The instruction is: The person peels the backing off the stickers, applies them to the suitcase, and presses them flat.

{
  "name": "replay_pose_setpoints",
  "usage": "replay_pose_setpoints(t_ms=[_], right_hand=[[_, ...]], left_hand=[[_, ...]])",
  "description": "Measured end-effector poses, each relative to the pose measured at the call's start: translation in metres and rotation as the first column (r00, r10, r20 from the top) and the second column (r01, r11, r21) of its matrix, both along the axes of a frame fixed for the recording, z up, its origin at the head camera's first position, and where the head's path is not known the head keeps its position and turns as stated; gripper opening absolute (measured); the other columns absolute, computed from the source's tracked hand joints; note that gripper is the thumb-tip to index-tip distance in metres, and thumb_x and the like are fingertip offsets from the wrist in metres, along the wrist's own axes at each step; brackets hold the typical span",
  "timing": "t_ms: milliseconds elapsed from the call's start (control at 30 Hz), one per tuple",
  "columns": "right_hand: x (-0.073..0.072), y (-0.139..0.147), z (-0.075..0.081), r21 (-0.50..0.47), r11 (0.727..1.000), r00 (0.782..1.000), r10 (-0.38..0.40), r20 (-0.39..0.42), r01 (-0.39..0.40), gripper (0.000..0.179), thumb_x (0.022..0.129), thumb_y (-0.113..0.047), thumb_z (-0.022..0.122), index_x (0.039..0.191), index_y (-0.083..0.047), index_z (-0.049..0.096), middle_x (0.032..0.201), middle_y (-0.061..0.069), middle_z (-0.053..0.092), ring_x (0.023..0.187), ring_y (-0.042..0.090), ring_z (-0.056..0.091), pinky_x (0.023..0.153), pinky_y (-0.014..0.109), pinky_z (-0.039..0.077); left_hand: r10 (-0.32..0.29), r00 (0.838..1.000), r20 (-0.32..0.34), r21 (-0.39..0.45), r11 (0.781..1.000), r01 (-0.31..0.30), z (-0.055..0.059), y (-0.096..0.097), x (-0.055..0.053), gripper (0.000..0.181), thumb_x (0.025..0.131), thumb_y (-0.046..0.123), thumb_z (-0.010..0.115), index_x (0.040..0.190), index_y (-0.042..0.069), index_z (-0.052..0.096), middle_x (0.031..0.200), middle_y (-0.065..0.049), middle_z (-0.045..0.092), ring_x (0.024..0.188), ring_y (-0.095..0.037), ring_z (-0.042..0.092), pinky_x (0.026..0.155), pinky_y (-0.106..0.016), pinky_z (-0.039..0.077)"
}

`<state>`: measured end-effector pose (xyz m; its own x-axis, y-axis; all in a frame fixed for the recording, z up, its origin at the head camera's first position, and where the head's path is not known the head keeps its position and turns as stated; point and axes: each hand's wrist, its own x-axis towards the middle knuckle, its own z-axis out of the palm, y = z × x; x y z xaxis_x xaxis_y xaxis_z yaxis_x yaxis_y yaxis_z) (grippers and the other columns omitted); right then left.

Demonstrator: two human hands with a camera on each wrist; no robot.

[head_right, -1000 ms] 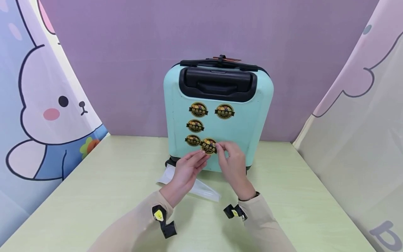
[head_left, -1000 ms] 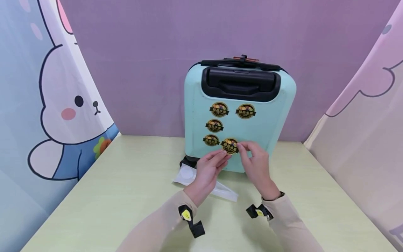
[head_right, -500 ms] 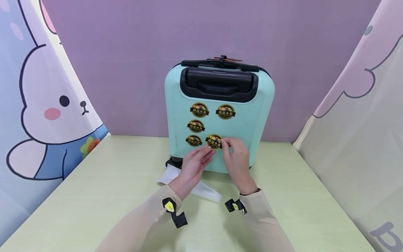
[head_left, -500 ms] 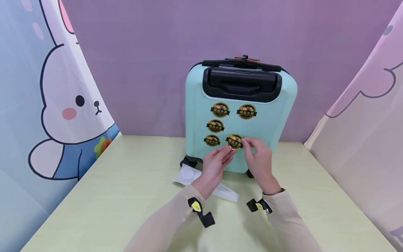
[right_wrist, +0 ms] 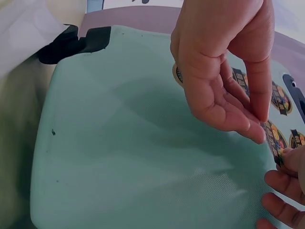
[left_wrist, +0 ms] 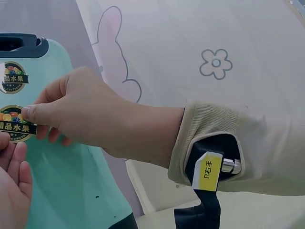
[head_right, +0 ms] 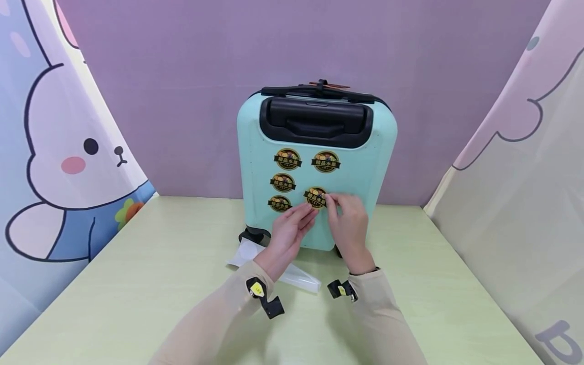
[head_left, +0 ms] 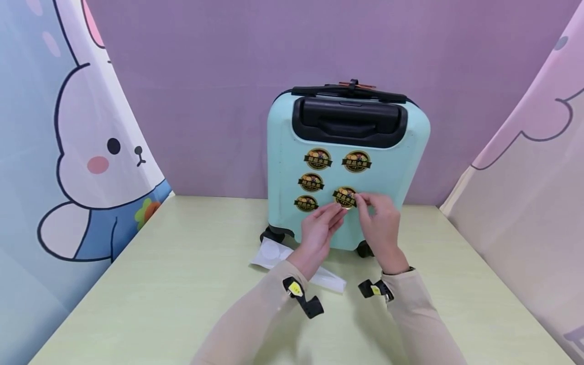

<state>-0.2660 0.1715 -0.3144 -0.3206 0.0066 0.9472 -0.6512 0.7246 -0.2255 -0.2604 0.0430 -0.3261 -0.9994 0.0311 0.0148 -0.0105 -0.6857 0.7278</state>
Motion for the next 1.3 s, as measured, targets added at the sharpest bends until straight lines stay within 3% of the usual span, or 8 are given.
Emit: replay_pose_setpoints(t_ms=[267,467,600,800,1067,1300], right_hand=[[-0.001,0.002,0.007,0.019,1.0,0.999,-0.024,-0.024,0.025,0.012,0.092,-0.004,0.071,0.088,0.007,0.074,0.078,0.02,0.07,0.071,0.037,0.062,0.065,0.048,0.051],[-0.001,0.002,0.012,0.039,0.998,0.998,-0.054,-0.038,0.056,0.013,0.092,-0.005,0.071,0.088,0.007,0.073,0.077,0.02,0.069,0.071,0.037,0.062,0.065,0.048,0.051],[-0.002,0.002,0.013,0.049,0.996,0.997,-0.066,-0.042,0.068,0.011,0.091,-0.003,0.072,0.087,0.007,0.073,0.077,0.02,0.068,0.07,0.037,0.061,0.064,0.049,0.051],[-0.002,0.001,0.014,0.088,0.993,0.996,-0.075,-0.052,0.079,0.012,0.092,-0.005,0.07,0.089,0.006,0.073,0.078,0.019,0.069,0.069,0.036,0.061,0.063,0.047,0.051],[-0.003,0.002,0.013,0.117,0.99,0.994,-0.073,-0.077,0.081,0.012,0.091,-0.005,0.071,0.089,0.006,0.074,0.081,0.02,0.07,0.073,0.038,0.062,0.065,0.048,0.053],[-0.006,0.002,0.008,0.124,0.988,0.989,-0.076,-0.123,0.092,0.008,0.087,-0.001,0.074,0.087,0.007,0.074,0.076,0.019,0.069,0.067,0.036,0.062,0.06,0.047,0.052]], left_hand=[[-0.017,1.0,0.003,0.03,0.999,0.017,0.006,0.004,-0.003,0.018,0.094,0.001,0.065,0.111,-0.003,0.068,0.096,-0.011,0.074,0.091,-0.018,0.072,0.093,-0.036,0.055],[-0.035,0.999,-0.015,0.059,0.998,0.035,0.01,0.005,-0.003,0.019,0.096,0.002,0.062,0.113,-0.004,0.068,0.093,-0.008,0.074,0.09,-0.017,0.072,0.088,-0.032,0.056],[-0.06,0.998,-0.037,0.053,0.997,0.062,0.01,0.005,-0.003,0.031,0.095,-0.004,0.056,0.125,-0.009,0.061,0.108,-0.016,0.071,0.102,-0.022,0.07,0.091,-0.031,0.055],[-0.116,0.991,-0.063,0.067,0.991,0.12,0.011,0.003,-0.003,0.052,0.086,-0.017,0.044,0.138,-0.011,0.049,0.134,-0.026,0.057,0.125,-0.033,0.057,0.1,-0.033,0.05],[-0.159,0.984,-0.078,0.084,0.983,0.165,0.011,0.001,-0.003,0.066,0.079,-0.023,0.035,0.144,-0.011,0.04,0.145,-0.027,0.046,0.133,-0.035,0.048,0.109,-0.037,0.042],[-0.169,0.982,-0.082,0.095,0.98,0.177,0.011,0.0,-0.002,0.071,0.076,-0.025,0.032,0.145,-0.011,0.039,0.146,-0.028,0.045,0.134,-0.036,0.046,0.109,-0.037,0.041]])
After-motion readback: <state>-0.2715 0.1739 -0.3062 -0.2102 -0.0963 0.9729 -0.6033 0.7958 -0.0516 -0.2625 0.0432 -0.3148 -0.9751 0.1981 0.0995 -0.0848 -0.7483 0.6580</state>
